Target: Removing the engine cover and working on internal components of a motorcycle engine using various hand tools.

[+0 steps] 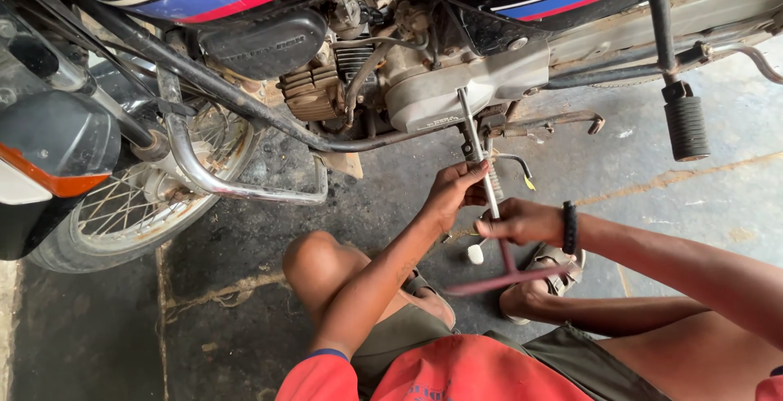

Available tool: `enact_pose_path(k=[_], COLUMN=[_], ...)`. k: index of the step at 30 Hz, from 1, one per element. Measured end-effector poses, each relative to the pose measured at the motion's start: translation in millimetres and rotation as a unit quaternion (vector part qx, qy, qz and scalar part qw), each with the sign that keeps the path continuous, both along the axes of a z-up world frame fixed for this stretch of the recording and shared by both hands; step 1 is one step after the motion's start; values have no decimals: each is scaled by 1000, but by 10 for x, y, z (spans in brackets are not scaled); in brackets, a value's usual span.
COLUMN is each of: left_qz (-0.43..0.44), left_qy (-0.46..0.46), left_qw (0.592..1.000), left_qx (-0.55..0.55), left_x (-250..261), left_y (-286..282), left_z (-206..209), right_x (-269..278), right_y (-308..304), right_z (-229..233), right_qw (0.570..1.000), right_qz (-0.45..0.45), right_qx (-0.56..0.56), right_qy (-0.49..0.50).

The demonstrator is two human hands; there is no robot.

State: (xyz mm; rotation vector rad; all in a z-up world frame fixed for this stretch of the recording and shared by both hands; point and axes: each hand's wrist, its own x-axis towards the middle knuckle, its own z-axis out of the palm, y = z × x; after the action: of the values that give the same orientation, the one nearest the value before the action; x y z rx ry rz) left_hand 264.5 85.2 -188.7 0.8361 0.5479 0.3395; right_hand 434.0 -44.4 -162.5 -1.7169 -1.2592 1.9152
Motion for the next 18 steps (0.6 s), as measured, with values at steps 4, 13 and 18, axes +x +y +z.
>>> enact_pose_path(k=[4, 13, 18], left_qz=[28, 8, 10], left_qy=[13, -76, -15], left_qw=[999, 996, 1000], left_qx=[20, -49, 25], left_x=[-63, -45, -51], left_y=[-22, -1, -48], left_z=[409, 272, 125], right_x=[-207, -24, -226], right_y=[74, -2, 45], right_z=[710, 491, 856], right_qw=[990, 991, 969], right_qz=[-70, -72, -108], right_qx=[-60, -81, -76], right_qy=[106, 78, 209])
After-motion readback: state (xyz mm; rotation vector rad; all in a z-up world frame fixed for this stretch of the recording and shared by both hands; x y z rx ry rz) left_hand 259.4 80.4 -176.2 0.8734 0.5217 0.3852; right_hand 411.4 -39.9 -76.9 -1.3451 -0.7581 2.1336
